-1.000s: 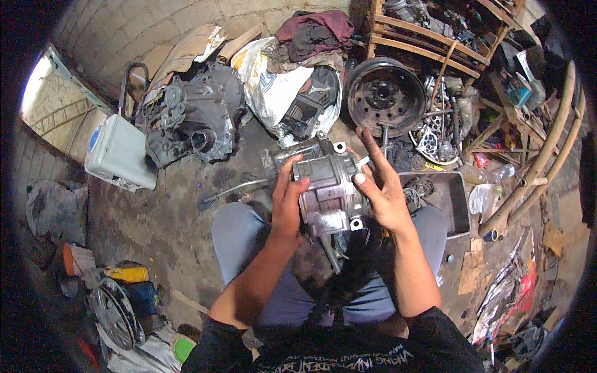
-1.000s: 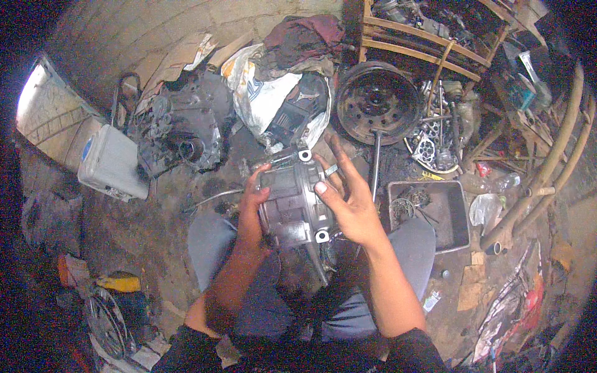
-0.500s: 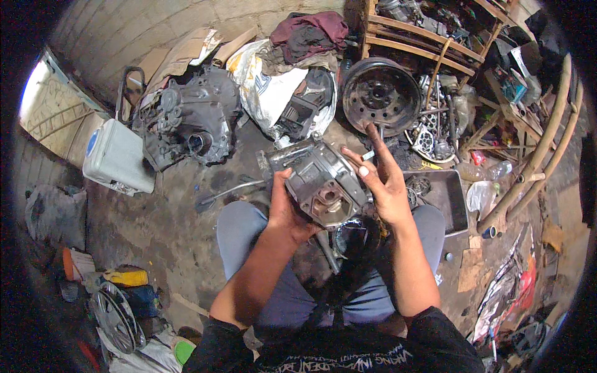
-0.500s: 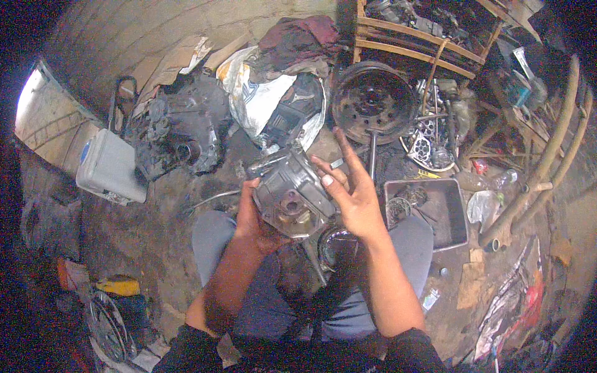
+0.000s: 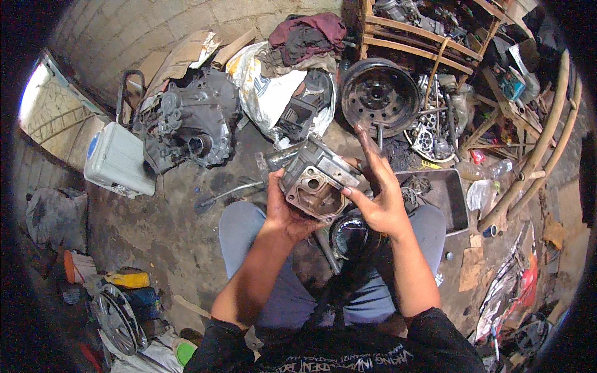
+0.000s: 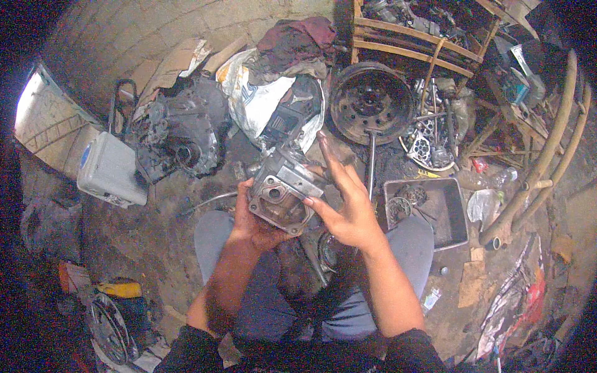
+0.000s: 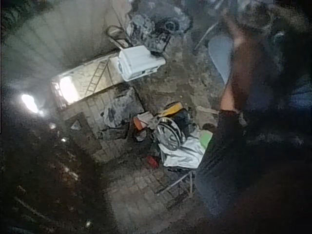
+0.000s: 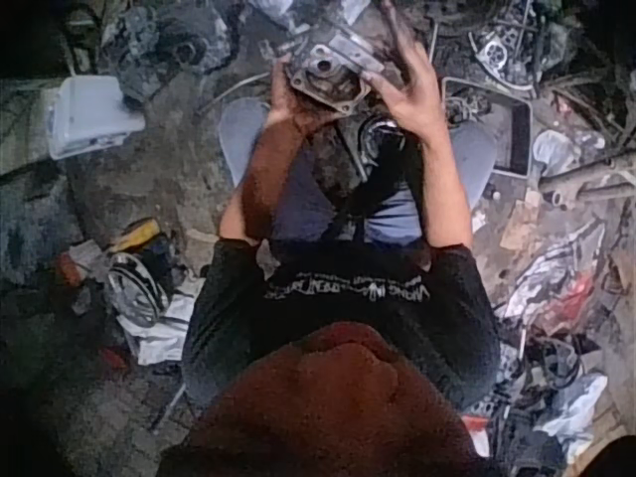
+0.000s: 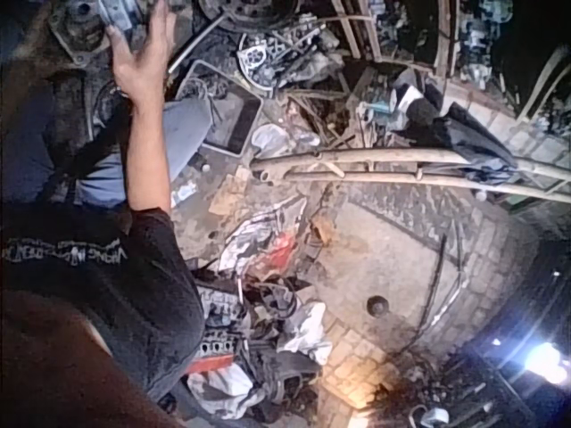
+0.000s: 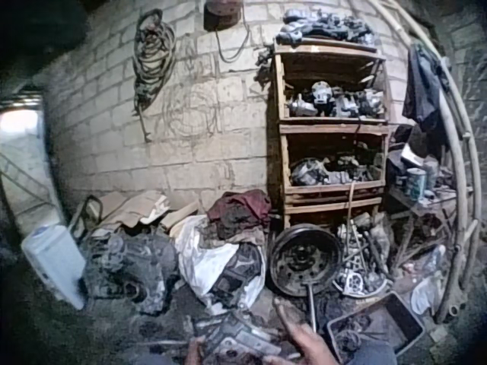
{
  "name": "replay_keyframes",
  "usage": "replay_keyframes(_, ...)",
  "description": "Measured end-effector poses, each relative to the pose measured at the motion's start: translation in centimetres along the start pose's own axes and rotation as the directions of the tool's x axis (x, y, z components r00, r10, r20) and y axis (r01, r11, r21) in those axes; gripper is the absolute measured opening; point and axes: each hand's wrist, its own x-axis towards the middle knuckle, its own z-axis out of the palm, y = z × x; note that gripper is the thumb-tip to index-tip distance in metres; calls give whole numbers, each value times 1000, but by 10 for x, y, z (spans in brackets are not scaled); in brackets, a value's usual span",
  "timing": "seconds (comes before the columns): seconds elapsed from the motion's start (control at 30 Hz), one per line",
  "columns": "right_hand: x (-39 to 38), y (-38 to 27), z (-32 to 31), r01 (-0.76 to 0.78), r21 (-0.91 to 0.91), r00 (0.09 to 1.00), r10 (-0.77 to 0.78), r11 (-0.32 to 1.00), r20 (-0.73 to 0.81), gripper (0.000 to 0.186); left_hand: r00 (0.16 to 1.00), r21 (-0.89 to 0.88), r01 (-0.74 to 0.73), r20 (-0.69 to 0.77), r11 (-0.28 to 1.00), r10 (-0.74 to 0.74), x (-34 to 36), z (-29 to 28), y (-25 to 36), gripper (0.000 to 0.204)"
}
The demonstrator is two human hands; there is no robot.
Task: The person sits on the floor and uses a hammer and a small metal rod to tap and adjust components inside a cylinder head. They repeatedly rotate the part, tap specific areas, and inspect the interior surfaces.
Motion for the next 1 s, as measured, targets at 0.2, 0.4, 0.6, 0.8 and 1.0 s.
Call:
replay_keyframes(0.2, -6, 1, 0, 149, -197, 988, -154, 969, -13, 92, 971, 104, -228, -45, 968, 234, 0, 14, 2, 77)
replay_keyframes(0.4, -5, -1, 4, 209, -194, 976, -217, 959, -22, 94, 938, 148, -329, -60, 933, 340, -2, 12, 6, 76)
replay_keyframes(0.6, -6, 2, 3, 157, 8, 988, -157, 988, -9, 90, 819, 286, -546, -16, 787, 574, -4, 10, 6, 75)
replay_keyframes(0.8, -4, 36, 8, -143, -24, 969, 135, 989, -208, 36, 201, 696, -644, 554, -317, 808, -11, 1, 18, 78)
replay_keyframes(1.0, -10, 25, 31, -144, -581, 966, 242, 801, 93, 28, -65, 463, -511, 819, -725, 569, -24, -1, 24, 82)
